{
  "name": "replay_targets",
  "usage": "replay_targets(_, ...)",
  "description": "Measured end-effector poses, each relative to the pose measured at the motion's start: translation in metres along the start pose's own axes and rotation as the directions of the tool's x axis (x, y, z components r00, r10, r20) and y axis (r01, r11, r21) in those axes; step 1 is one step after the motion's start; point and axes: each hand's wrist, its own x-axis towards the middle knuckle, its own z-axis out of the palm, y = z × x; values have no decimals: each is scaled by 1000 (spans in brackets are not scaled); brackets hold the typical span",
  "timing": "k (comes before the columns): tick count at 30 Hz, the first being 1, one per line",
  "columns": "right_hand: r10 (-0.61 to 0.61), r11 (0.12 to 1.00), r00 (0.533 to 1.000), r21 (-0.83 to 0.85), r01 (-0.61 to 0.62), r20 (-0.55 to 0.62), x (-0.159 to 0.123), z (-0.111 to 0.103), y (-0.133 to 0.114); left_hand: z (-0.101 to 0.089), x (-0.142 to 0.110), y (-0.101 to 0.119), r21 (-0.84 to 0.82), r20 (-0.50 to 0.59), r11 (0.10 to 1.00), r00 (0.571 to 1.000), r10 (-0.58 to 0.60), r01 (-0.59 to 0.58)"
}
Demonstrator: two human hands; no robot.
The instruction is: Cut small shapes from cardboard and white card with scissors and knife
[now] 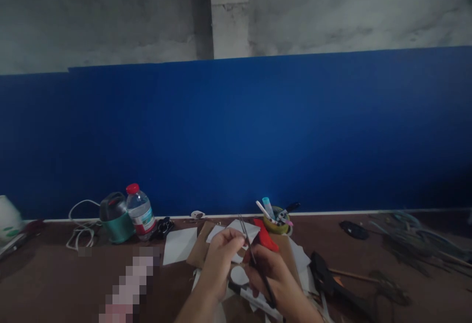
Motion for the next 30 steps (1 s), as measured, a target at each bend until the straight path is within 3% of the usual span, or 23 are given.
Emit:
replay_targets(17, 26, 1000, 1000, 3, -26, -2, 0, 1, 1, -3, 2, -1, 26, 8, 1000, 1000, 17, -17)
replay_targets(30, 7, 1000, 1000, 15, -7, -5, 1, 4, 2, 0, 1, -2, 1, -24, 999, 999, -37, 37)
